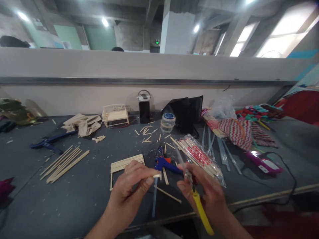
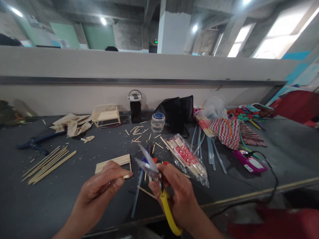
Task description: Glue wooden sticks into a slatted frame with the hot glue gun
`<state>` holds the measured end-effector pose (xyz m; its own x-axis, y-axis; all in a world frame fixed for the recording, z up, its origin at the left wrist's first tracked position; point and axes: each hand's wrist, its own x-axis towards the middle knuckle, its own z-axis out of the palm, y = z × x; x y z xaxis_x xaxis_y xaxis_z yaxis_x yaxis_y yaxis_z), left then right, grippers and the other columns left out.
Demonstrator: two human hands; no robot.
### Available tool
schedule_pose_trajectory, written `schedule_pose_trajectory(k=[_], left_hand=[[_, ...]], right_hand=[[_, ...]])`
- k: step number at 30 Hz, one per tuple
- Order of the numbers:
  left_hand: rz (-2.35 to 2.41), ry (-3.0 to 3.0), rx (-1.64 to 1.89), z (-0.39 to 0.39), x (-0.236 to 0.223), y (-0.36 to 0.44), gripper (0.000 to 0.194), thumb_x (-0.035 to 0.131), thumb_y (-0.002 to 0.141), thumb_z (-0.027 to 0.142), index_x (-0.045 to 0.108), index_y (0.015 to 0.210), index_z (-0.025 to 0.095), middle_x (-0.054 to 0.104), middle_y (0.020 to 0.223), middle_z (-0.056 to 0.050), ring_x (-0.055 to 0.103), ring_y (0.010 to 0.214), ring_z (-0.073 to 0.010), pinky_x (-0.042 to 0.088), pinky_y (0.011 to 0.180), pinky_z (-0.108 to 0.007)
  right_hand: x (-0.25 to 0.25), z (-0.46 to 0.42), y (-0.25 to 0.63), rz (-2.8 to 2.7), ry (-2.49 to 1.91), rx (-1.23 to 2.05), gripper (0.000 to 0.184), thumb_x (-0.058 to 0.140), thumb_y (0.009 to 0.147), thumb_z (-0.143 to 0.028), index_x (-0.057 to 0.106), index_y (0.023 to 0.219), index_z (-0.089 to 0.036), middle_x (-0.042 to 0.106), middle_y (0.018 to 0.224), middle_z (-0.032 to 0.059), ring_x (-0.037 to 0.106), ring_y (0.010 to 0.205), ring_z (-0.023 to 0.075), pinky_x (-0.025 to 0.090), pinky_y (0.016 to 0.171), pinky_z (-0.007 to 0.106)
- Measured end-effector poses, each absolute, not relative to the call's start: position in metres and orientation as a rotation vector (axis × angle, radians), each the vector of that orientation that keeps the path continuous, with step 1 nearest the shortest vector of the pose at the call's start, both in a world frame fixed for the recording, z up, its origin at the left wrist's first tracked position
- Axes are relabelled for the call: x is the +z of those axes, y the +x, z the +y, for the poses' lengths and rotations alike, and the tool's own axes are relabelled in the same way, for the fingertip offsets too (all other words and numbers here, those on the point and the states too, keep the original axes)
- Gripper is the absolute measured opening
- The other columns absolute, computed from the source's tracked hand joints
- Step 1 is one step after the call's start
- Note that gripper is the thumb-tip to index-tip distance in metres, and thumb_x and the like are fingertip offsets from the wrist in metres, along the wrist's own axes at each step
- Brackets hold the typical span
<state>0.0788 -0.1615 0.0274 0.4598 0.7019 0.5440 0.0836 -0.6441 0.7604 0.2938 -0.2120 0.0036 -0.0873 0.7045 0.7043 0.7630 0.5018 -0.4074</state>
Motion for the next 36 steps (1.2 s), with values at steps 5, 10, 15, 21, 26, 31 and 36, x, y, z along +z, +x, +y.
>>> schedule_pose_trajectory(k=[5, 10, 15, 21, 26, 31, 36], left_hand=[[0.626, 2.007, 1.128, -0.162, 0.026, 0.078, 0.018, 0.051, 0.092, 0.015, 0.066, 0.098, 0.023, 0.065, 0.083, 0.000, 0.055, 0.079, -0.0135, 0.039, 0.074, -0.027], [0.608, 2.031, 1.116, -0.161, 0.025, 0.076, 0.020, 0.050, 0.093, 0.015, 0.066, 0.099, 0.023, 0.064, 0.085, 0.000, 0.056, 0.082, -0.0133, 0.040, 0.075, -0.026], [0.576, 2.029, 1.155, -0.160, 0.020, 0.075, 0.022, 0.052, 0.091, 0.013, 0.064, 0.103, 0.027, 0.065, 0.085, 0.002, 0.057, 0.081, -0.0125, 0.040, 0.076, -0.025], [0.507, 2.030, 1.162, -0.158, 0.019, 0.075, 0.022, 0.051, 0.092, 0.013, 0.064, 0.104, 0.027, 0.067, 0.087, 0.001, 0.056, 0.080, -0.0127, 0.041, 0.075, -0.026], [0.482, 2.052, 1.153, -0.158, 0.024, 0.074, 0.019, 0.053, 0.091, 0.015, 0.065, 0.100, 0.025, 0.068, 0.084, 0.000, 0.058, 0.078, -0.0132, 0.042, 0.074, -0.026], [0.513, 2.077, 1.111, -0.162, 0.028, 0.074, 0.017, 0.052, 0.091, 0.015, 0.066, 0.095, 0.024, 0.068, 0.083, -0.001, 0.058, 0.077, -0.0142, 0.042, 0.072, -0.027], [0.628, 2.076, 1.077, -0.165, 0.026, 0.076, 0.019, 0.052, 0.091, 0.017, 0.063, 0.076, 0.019, 0.061, 0.071, -0.001, 0.052, 0.071, -0.0136, 0.040, 0.070, -0.027]], right_hand=[[0.000, -0.214, 0.284, -2.006, -1.178, 0.028, 0.031, 0.057, 0.088, -0.024, 0.050, 0.118, -0.021, 0.059, 0.083, 0.0036, 0.060, 0.072, 0.0171, 0.051, 0.063, 0.028], [0.001, -0.212, 0.280, -2.041, -1.198, 0.077, 0.029, 0.057, 0.088, -0.024, 0.051, 0.117, -0.022, 0.057, 0.081, 0.0031, 0.059, 0.071, 0.0172, 0.050, 0.062, 0.028], [0.001, -0.214, 0.283, -2.058, -1.200, 0.040, 0.030, 0.056, 0.089, -0.027, 0.049, 0.119, -0.023, 0.059, 0.086, 0.0046, 0.060, 0.075, 0.0179, 0.050, 0.065, 0.028], [0.002, -0.215, 0.284, -2.073, -1.218, 0.085, 0.031, 0.058, 0.087, -0.028, 0.050, 0.117, -0.023, 0.058, 0.086, 0.0038, 0.059, 0.076, 0.0180, 0.051, 0.066, 0.028], [0.004, -0.215, 0.283, -2.070, -1.189, 0.034, 0.029, 0.057, 0.087, -0.027, 0.051, 0.116, -0.023, 0.058, 0.085, 0.0037, 0.058, 0.074, 0.0173, 0.048, 0.063, 0.027], [0.004, -0.216, 0.284, -2.094, -1.180, -0.007, 0.026, 0.055, 0.087, -0.024, 0.054, 0.113, -0.020, 0.056, 0.077, 0.0023, 0.056, 0.067, 0.0160, 0.045, 0.057, 0.025], [-0.006, -0.217, 0.285, -2.065, -1.190, -0.098, 0.020, 0.050, 0.089, -0.019, 0.055, 0.109, -0.019, 0.058, 0.070, -0.0003, 0.057, 0.058, 0.0135, 0.044, 0.054, 0.024]])
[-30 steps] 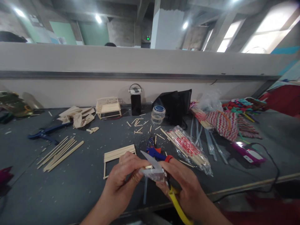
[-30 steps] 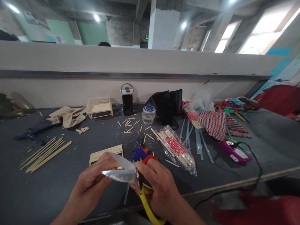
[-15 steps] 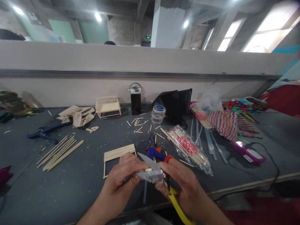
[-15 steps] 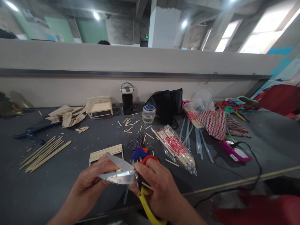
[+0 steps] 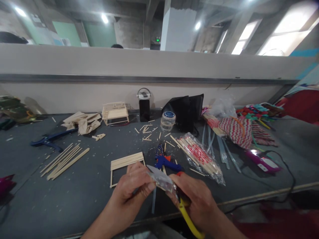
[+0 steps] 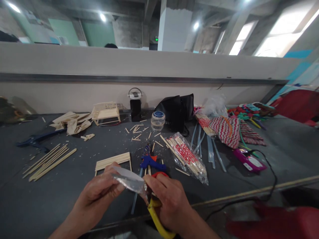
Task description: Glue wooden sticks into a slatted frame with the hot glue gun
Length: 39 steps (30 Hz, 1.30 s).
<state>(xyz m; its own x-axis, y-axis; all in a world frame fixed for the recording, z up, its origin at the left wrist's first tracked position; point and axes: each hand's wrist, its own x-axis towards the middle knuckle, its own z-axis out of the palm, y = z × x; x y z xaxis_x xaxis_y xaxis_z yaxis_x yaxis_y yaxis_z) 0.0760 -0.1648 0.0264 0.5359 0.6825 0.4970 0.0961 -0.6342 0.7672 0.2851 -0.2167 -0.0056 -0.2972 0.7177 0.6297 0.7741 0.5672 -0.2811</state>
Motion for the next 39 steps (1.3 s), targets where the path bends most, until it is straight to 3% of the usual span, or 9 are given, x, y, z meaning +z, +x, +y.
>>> schedule_pose_trajectory(k=[5, 13, 23, 35, 39], left_hand=[[0.768, 2.061, 1.020, -0.162, 0.024, 0.070, 0.020, 0.047, 0.094, 0.022, 0.066, 0.098, 0.022, 0.064, 0.082, -0.002, 0.056, 0.079, -0.0147, 0.041, 0.073, -0.027], [0.870, 1.909, 0.966, -0.161, 0.021, 0.068, 0.021, 0.050, 0.093, 0.031, 0.069, 0.096, 0.021, 0.066, 0.084, -0.003, 0.059, 0.081, -0.0158, 0.043, 0.072, -0.026], [0.735, 1.793, 0.962, -0.162, 0.020, 0.066, 0.021, 0.053, 0.091, 0.032, 0.071, 0.098, 0.021, 0.067, 0.088, -0.005, 0.060, 0.083, -0.0175, 0.046, 0.071, -0.027], [0.681, 1.935, 0.896, -0.165, 0.025, 0.065, 0.021, 0.050, 0.093, 0.029, 0.070, 0.090, 0.022, 0.066, 0.080, -0.004, 0.058, 0.079, -0.0164, 0.044, 0.072, -0.027], [0.761, 2.214, 0.885, -0.157, 0.032, 0.052, 0.024, 0.045, 0.095, 0.024, 0.067, 0.102, 0.023, 0.065, 0.080, -0.003, 0.056, 0.078, -0.0162, 0.041, 0.072, -0.028]], right_hand=[[-0.004, -0.210, 0.305, -1.819, -1.366, -0.284, 0.025, 0.062, 0.087, -0.026, 0.057, 0.110, -0.020, 0.060, 0.071, -0.0008, 0.057, 0.057, 0.0131, 0.047, 0.055, 0.024], [-0.009, -0.220, 0.302, -2.011, -1.318, -0.141, 0.034, 0.059, 0.083, -0.016, 0.054, 0.117, -0.020, 0.061, 0.079, 0.0024, 0.060, 0.069, 0.0163, 0.049, 0.061, 0.027], [-0.006, -0.214, 0.287, -2.073, -1.272, -0.200, 0.042, 0.056, 0.075, -0.011, 0.057, 0.116, -0.020, 0.059, 0.077, 0.0023, 0.058, 0.067, 0.0167, 0.046, 0.059, 0.026], [-0.005, -0.215, 0.287, -2.090, -1.286, -0.216, 0.030, 0.052, 0.081, -0.014, 0.060, 0.109, -0.021, 0.063, 0.072, 0.0008, 0.060, 0.060, 0.0147, 0.045, 0.056, 0.025], [-0.011, -0.200, 0.315, -1.907, -1.681, -0.243, 0.030, 0.058, 0.084, -0.028, 0.061, 0.112, -0.021, 0.072, 0.086, 0.0040, 0.068, 0.070, 0.0189, 0.051, 0.059, 0.028]])
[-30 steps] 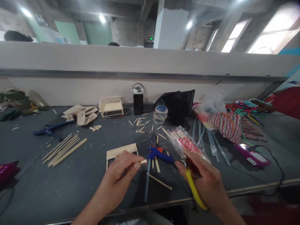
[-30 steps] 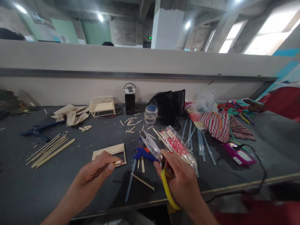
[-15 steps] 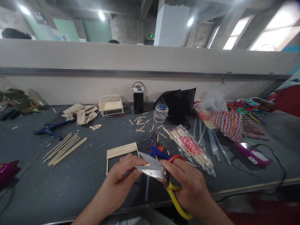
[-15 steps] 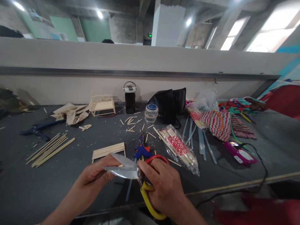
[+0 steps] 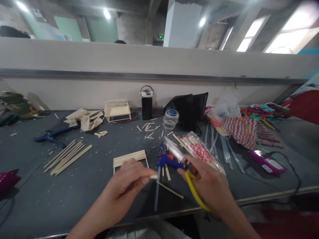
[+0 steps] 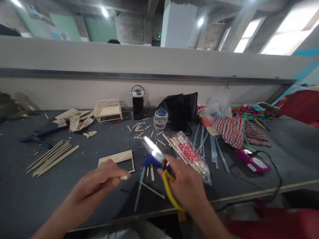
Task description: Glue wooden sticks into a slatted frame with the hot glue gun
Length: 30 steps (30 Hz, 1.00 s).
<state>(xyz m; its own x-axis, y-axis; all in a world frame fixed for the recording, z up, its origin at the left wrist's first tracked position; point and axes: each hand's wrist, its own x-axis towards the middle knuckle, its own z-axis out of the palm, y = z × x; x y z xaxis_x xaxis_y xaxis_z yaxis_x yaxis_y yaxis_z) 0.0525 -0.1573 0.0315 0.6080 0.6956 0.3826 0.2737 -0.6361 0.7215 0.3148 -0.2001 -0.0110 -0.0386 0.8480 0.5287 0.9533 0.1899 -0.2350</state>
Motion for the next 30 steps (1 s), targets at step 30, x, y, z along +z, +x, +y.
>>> schedule_pose_trajectory(k=[30], left_hand=[[1.425, 2.614, 0.953, -0.088, -0.045, -0.011, 0.026, 0.040, 0.097, 0.025, 0.062, 0.109, 0.016, 0.062, 0.084, -0.006, 0.053, 0.078, -0.0191, 0.043, 0.070, -0.031]], right_hand=[[-0.041, -0.136, 0.303, -1.879, -1.792, 0.245, 0.068, 0.056, 0.073, -0.023, 0.042, 0.139, -0.014, 0.067, 0.108, 0.0136, 0.064, 0.099, 0.0284, 0.051, 0.088, 0.043]])
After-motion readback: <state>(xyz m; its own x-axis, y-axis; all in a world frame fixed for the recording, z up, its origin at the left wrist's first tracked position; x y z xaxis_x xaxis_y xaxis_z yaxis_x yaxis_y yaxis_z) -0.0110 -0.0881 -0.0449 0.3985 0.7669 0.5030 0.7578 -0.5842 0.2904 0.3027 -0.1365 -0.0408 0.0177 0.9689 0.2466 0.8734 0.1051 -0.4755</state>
